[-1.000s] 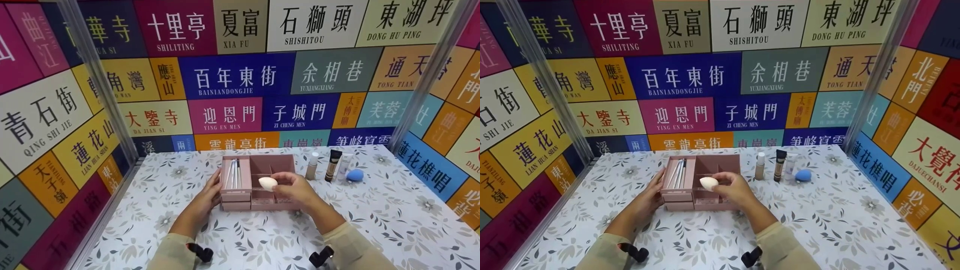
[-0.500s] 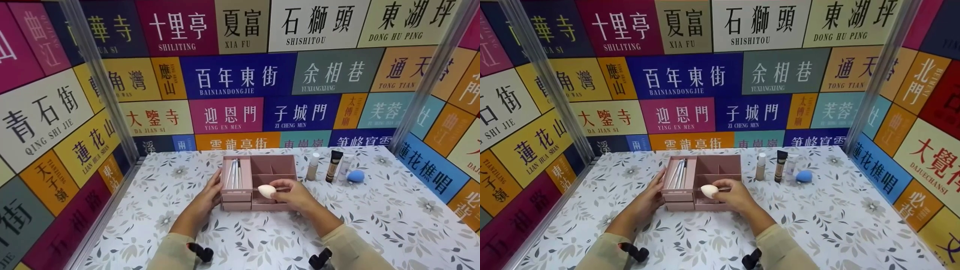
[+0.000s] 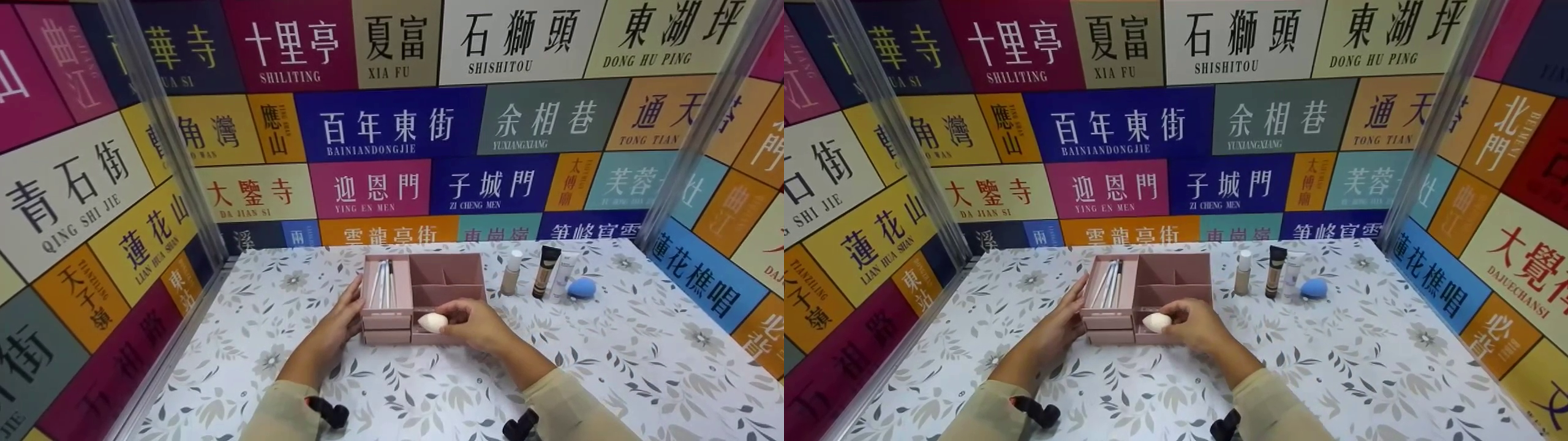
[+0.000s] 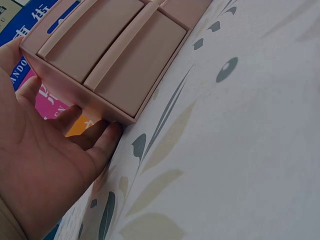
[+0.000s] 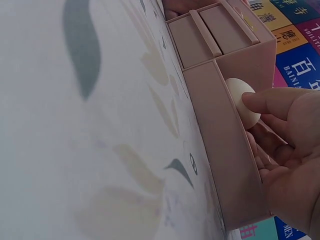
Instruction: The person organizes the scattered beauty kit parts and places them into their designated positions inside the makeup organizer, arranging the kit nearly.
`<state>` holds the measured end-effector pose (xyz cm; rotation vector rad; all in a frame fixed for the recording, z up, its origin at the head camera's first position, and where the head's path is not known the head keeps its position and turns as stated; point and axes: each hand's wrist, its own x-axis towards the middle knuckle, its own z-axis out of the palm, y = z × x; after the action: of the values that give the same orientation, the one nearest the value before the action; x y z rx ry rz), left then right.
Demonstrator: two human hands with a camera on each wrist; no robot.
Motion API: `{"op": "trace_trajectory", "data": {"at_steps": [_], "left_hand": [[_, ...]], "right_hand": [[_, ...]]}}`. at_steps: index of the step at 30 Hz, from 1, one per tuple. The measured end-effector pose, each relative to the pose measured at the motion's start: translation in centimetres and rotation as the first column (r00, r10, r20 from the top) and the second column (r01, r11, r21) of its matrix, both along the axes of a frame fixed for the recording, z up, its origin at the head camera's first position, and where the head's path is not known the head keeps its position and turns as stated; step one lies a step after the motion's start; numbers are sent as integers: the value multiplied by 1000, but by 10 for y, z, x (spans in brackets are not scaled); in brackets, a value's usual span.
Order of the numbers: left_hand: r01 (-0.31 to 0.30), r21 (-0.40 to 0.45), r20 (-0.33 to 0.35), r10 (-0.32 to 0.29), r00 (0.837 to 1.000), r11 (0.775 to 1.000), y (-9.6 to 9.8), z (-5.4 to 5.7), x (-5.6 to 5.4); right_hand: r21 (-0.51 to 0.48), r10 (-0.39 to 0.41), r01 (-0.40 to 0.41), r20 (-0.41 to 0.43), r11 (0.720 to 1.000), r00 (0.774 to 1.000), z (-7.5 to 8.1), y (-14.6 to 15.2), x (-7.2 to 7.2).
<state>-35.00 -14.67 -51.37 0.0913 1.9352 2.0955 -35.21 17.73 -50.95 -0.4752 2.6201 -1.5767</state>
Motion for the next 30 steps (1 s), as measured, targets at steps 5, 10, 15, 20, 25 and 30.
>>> {"op": "trace_trajectory", "data": {"at_steps": [5,10,15,20,25,30], "left_hand": [[8,5,-11,-7,1000,1000,0,-1,1],[15,16,-19,-15,1000,1000,-1,-1,2],[3,-4,2,-3,1000,1000,-1,1,1],[-4,-6,11,4,1000,1000,0,2,2],[0,2,-2,0,1000,1000,0,2,3],[5,12,-18,-5,1000,1000,0,1,3]], "right_hand": [[40,26,-25,-20,999,999,-1,2,0],[77,43,-38,-53,996,998,-1,2,-1],[65,46,-43,-33,997,998,-1,3,-2],[48,34,-33,-16,998,999,-1,3,-2],[18,-2,2,4,1000,1000,2,2,-1],[-72,-22,25,43,997,999,6,2,-1]]}}
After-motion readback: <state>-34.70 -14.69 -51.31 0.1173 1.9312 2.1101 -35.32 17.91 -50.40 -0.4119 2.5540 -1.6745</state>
